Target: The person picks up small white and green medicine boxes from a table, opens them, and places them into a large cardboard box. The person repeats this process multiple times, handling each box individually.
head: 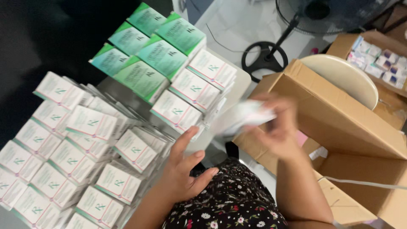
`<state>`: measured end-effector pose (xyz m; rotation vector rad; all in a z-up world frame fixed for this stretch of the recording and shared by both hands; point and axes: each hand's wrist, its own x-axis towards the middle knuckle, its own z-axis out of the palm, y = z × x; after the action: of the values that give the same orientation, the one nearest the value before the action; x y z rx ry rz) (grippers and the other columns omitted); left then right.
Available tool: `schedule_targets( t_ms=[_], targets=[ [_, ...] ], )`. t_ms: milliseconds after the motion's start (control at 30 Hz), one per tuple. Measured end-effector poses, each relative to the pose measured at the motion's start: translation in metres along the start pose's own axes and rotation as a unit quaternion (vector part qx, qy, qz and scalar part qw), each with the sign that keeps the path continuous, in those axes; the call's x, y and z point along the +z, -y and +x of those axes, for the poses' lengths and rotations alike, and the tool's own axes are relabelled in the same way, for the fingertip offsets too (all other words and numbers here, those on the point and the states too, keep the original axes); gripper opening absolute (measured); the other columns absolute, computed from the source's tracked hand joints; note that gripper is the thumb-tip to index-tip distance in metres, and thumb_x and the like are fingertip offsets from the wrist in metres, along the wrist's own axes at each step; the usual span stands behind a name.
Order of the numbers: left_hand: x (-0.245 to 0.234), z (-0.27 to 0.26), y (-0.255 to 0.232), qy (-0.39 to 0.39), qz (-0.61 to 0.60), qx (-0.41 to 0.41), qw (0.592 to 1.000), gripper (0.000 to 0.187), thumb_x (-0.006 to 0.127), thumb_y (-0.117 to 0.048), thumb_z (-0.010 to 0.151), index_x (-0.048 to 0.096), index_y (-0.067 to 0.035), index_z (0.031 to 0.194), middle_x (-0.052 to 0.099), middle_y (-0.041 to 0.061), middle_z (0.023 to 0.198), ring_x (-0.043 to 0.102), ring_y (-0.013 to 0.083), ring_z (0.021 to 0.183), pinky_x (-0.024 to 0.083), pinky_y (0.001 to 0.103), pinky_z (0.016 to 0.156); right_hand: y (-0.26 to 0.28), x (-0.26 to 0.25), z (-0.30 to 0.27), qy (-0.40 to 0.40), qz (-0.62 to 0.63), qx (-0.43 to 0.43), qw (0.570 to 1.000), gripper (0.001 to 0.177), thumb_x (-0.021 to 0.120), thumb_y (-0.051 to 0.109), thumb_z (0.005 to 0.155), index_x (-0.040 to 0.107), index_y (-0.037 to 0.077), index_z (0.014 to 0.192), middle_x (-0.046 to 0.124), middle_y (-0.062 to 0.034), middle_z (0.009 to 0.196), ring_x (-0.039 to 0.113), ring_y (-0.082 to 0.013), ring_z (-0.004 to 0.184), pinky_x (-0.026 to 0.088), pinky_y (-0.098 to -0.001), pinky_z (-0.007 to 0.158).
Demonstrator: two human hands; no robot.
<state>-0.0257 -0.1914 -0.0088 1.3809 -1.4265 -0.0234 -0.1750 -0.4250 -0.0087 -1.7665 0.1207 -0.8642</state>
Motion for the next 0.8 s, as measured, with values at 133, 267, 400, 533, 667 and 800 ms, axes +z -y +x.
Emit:
schedule_targets(
  t_ms=[133, 267, 400, 533, 667, 800],
  targets=[
    [0.046, 0.023, 0.017, 0.124, -0.094, -0.095, 0.983, 0.036, 0.077, -0.01, 0.092, 0.063, -0.011, 0.125, 0.062, 0.015, 0.135, 0.062, 0.0329, 0.127, 0.053, 0.046, 0.106, -0.052, -0.093, -0.005, -0.158, -0.042, 0.126, 0.978, 0.06, 0.078, -0.004, 0.087, 0.052, 0.01, 0.14, 0.059, -0.0088, 0.129, 0.061, -0.0203, 0.122, 0.054, -0.0355, 0.106],
    [0.091, 0.034, 0.03, 0.243, -0.117, -0.149, 0.951, 0.016, 0.073, -0.009, 0.093, 0.075, -0.01, 0.109, 0.071, 0.009, 0.119, 0.067, 0.0295, 0.112, 0.055, 0.042, 0.094, -0.146, -0.165, -0.027, -0.074, -0.328, 0.288, 0.896, 0.048, 0.08, 0.0, 0.071, 0.074, 0.005, 0.118, 0.073, -0.0151, 0.112, 0.07, -0.0276, 0.103, 0.054, -0.0359, 0.091],
    [0.124, 0.036, 0.04, 0.278, -0.105, -0.186, 0.936, 0.018, 0.072, -0.009, 0.091, 0.075, -0.009, 0.108, 0.07, 0.01, 0.117, 0.066, 0.0311, 0.111, 0.052, 0.044, 0.092, -0.279, -0.189, -0.067, -0.034, -0.367, 0.439, 0.82, 0.054, 0.083, 0.003, 0.062, 0.074, 0.009, 0.116, 0.075, -0.0198, 0.104, 0.072, -0.0342, 0.099, 0.056, -0.0415, 0.086],
    [0.143, 0.032, 0.051, 0.256, -0.074, -0.234, 0.935, 0.02, 0.073, -0.01, 0.09, 0.074, -0.008, 0.11, 0.07, 0.011, 0.117, 0.065, 0.033, 0.113, 0.052, 0.044, 0.093, -0.387, -0.177, -0.102, -0.147, -0.324, 0.456, 0.816, 0.05, 0.079, 0.003, 0.064, 0.073, 0.01, 0.113, 0.075, -0.018, 0.108, 0.072, -0.033, 0.103, 0.056, -0.0401, 0.091],
    [0.155, 0.012, 0.063, 0.253, -0.078, -0.346, 0.9, 0.021, 0.074, -0.009, 0.088, 0.074, -0.009, 0.109, 0.07, 0.011, 0.118, 0.067, 0.032, 0.112, 0.053, 0.043, 0.092, -0.441, -0.155, -0.118, -0.234, -0.38, 0.476, 0.758, 0.053, 0.078, 0.005, 0.069, 0.07, 0.007, 0.122, 0.072, -0.0204, 0.118, 0.067, -0.0377, 0.111, 0.052, -0.0436, 0.094],
    [0.168, -0.016, 0.079, 0.262, -0.101, -0.396, 0.874, 0.02, 0.075, -0.01, 0.09, 0.074, -0.008, 0.11, 0.07, 0.013, 0.118, 0.067, 0.033, 0.114, 0.053, 0.044, 0.094, -0.475, -0.131, -0.112, -0.286, -0.295, 0.589, 0.696, 0.061, 0.079, 0.014, 0.072, 0.062, 0.004, 0.13, 0.069, -0.0188, 0.123, 0.065, -0.0356, 0.113, 0.051, -0.0433, 0.095]
  ],
)
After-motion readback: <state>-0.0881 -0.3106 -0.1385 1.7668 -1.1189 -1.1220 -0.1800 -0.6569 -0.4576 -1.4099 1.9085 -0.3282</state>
